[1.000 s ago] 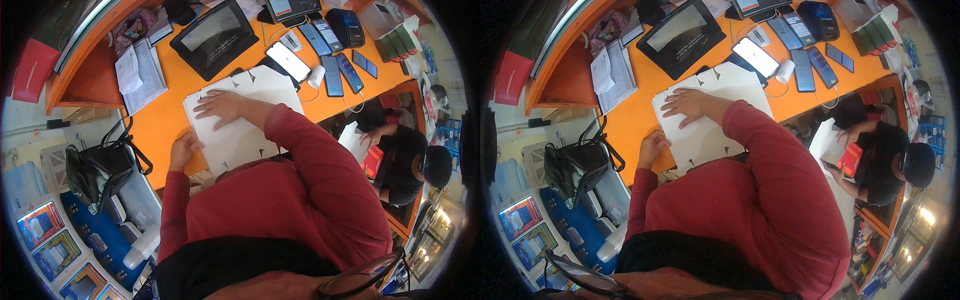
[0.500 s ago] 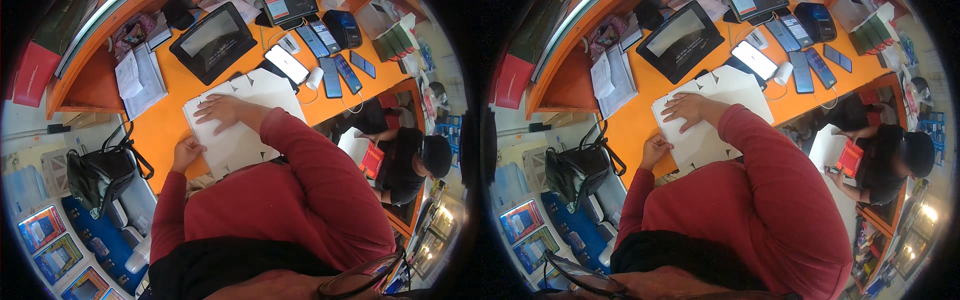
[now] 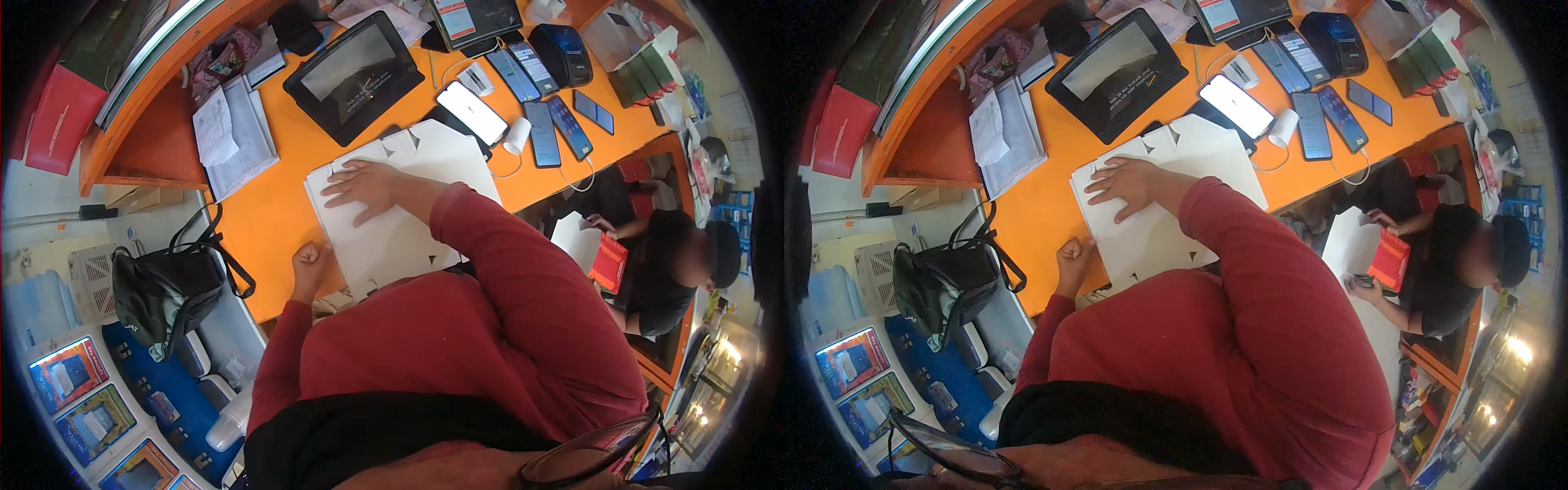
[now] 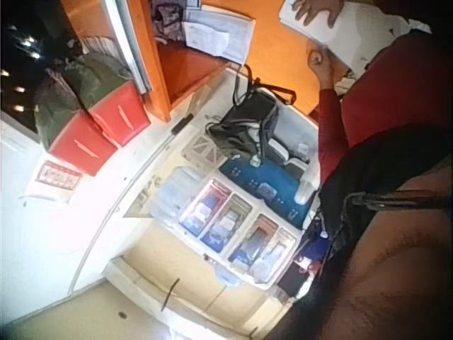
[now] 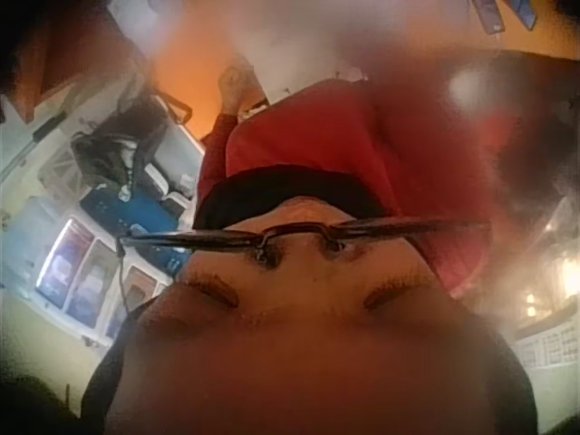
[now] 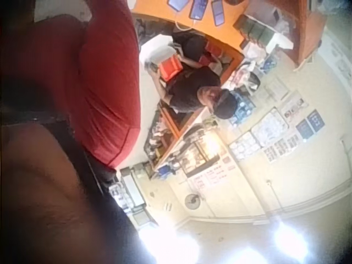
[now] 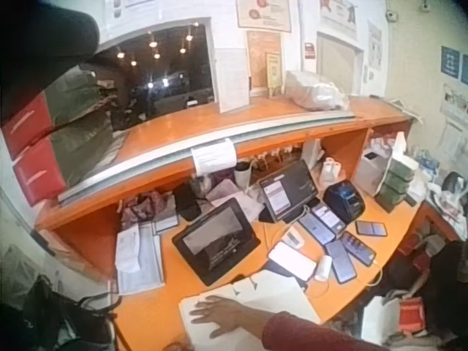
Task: The person assembles cardboard takeout food boxes by folding and interlocking the tabs, and uses a tablet to process an order.
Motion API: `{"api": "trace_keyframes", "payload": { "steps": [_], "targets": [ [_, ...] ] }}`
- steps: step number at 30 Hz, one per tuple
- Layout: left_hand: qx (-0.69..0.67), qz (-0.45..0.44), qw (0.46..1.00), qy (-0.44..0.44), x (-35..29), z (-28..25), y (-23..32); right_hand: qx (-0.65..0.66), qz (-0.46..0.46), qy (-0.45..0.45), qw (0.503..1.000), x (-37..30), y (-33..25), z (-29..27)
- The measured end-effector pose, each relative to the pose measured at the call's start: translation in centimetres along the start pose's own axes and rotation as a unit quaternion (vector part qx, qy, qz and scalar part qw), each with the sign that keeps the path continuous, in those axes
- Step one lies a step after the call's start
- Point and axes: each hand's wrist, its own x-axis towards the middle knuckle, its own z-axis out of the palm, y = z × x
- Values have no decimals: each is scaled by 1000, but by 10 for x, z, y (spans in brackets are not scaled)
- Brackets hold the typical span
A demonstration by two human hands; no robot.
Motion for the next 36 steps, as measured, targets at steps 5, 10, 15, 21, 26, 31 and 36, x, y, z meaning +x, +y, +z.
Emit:
{"api": "trace_keyframes", "payload": {
  "steps": [5, 10, 15, 21, 26, 31, 36],
  "targets": [
    [-134, -91, 981, 107, 18, 3, -4, 11, -9, 16, 1000, 2, 0, 0],
    [-140, 34, 988, 61, 12, 27, 11, 32, 42, 95, 994, 30, -26, -4],
    [-94, 169, 981, 19, -1, 20, 60, 5, -111, 146, 983, 69, -54, -18],
    [-263, 32, 958, 112, -17, 11, 49, -23, -142, 188, 972, 74, -60, -13],
    [-242, 51, 960, 132, -8, 20, 17, 4, -156, 201, 967, 71, -60, -7],
    [-69, 91, 983, 145, 4, 28, -8, 22, -176, 237, 955, 66, -60, -10],
    [109, 170, 954, 221, 4, -51, -37, 30, -191, 270, 943, 62, -61, -16]
  ]
}}
